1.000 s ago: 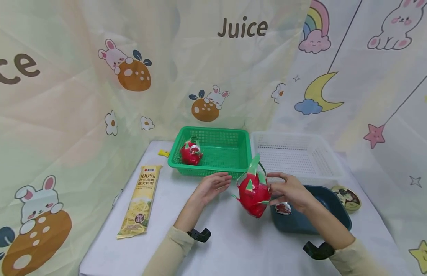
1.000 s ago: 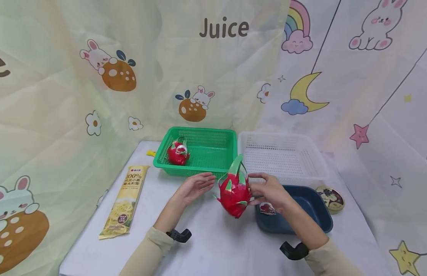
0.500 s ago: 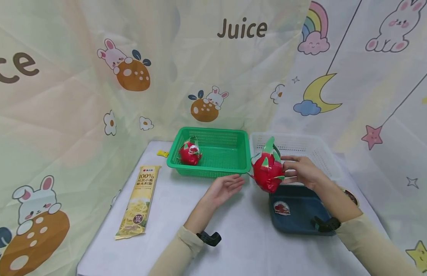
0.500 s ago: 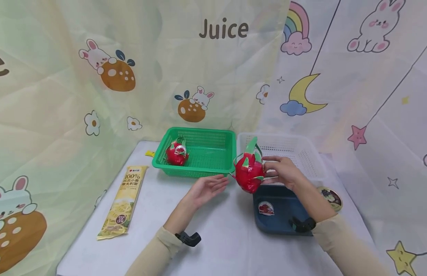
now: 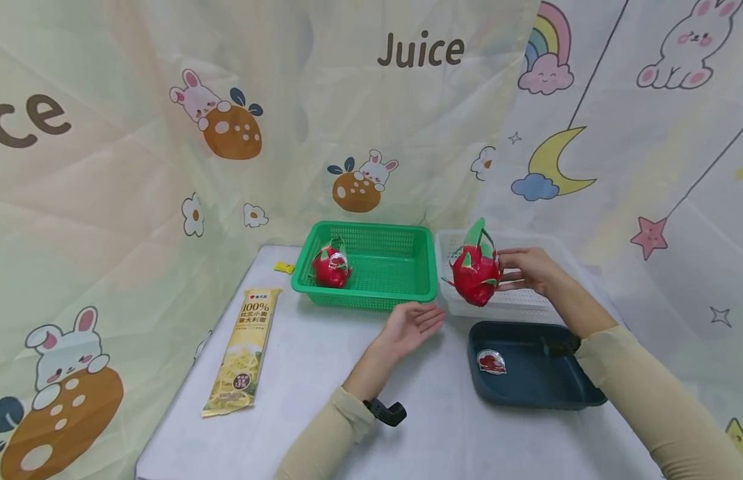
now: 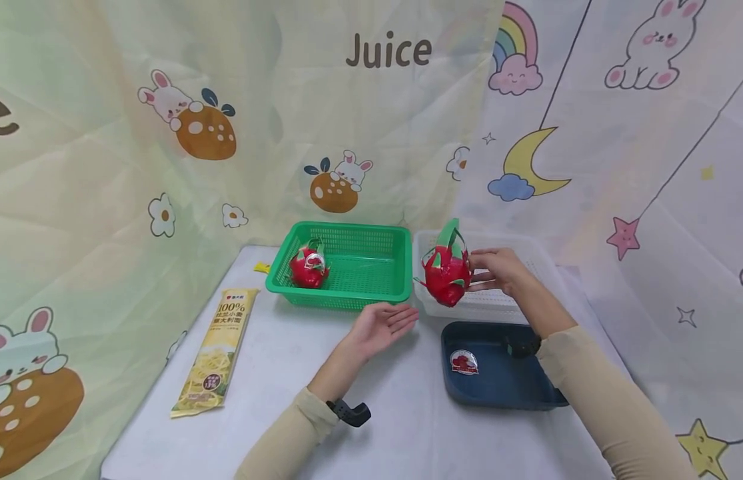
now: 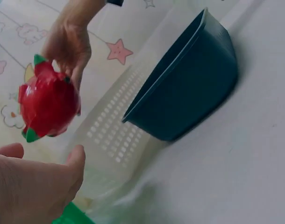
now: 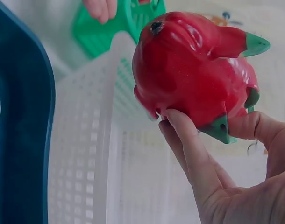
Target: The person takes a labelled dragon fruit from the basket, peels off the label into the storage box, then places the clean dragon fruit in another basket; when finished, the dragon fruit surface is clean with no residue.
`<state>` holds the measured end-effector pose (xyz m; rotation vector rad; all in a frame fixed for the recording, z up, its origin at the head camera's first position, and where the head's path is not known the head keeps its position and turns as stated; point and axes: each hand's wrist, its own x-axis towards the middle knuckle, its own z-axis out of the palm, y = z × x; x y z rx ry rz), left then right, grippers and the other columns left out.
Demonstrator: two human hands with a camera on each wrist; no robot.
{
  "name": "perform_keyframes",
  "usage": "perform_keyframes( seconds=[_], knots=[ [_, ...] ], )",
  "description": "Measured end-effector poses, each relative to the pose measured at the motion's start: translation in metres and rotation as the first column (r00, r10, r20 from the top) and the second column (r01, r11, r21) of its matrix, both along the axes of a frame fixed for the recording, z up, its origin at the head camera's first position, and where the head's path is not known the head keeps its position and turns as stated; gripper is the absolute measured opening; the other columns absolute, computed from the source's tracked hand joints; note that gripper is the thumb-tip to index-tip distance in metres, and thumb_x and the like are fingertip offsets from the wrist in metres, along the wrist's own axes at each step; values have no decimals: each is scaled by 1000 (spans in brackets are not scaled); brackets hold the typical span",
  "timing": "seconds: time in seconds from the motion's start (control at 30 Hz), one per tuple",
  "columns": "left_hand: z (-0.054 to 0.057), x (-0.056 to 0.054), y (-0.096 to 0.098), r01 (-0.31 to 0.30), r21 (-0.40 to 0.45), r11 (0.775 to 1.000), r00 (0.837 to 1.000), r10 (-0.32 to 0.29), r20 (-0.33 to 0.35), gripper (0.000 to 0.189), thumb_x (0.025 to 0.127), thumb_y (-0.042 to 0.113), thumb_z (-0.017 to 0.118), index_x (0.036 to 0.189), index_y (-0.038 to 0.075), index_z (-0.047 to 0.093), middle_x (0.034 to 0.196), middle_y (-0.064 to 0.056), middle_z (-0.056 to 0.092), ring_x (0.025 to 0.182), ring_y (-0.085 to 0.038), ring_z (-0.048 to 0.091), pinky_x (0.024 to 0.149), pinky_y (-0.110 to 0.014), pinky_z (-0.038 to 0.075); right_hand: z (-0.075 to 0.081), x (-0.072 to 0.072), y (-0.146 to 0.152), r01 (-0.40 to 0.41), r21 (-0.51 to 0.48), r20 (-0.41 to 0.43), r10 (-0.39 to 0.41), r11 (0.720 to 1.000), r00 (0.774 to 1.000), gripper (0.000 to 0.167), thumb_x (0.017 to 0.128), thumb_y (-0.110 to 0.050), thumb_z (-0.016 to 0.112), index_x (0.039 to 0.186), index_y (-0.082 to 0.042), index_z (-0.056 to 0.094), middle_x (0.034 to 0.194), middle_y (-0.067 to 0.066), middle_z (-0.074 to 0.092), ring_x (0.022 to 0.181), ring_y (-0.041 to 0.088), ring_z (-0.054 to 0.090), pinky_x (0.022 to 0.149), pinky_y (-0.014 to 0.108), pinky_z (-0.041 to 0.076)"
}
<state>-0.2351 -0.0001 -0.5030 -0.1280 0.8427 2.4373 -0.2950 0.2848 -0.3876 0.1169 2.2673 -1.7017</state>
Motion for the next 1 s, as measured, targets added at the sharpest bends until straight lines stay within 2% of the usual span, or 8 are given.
perform_keyframes(
  seconds=[0.27, 0.47, 0.73, 1.0],
  knots=[
    [-2, 3, 26, -74, 84, 994, 996, 70, 52, 60, 104, 21, 42, 152, -14, 36, 157, -31, 41, 149, -41, 38, 126, -45, 29, -12, -28, 10, 104, -3, 38, -104, 995, 994, 52, 101, -24, 67, 139, 8, 52, 105, 7, 66, 102, 37, 73, 92, 53, 59],
    [-1, 3, 37, -112, 128, 985, 992, 105, 64, 62, 104, 24, 40, 153, -14, 34, 159, -31, 38, 150, -42, 37, 126, -45, 28, -24, -42, 12, 146, 9, 72, -147, 989, 987, 50, 101, -27, 69, 135, 7, 55, 97, 6, 68, 109, 43, 70, 93, 53, 58],
    [-1, 2, 42, -153, 178, 972, 985, 135, 107, 62, 105, 30, 42, 151, -11, 38, 155, -28, 44, 147, -41, 41, 124, -44, 33, -31, -63, 11, 113, 55, 103, -118, 992, 988, 41, 102, -24, 66, 128, 7, 59, 107, 14, 65, 101, 39, 73, 96, 56, 57],
    [-4, -2, 51, -204, 208, 957, 973, 175, 151, 60, 103, 31, 47, 145, -11, 39, 148, -29, 45, 142, -45, 45, 122, -47, 37, -39, -77, 6, 80, 103, 158, -95, 992, 983, 36, 100, -15, 63, 127, 9, 56, 127, 26, 55, 108, 45, 69, 95, 55, 57]
  ],
)
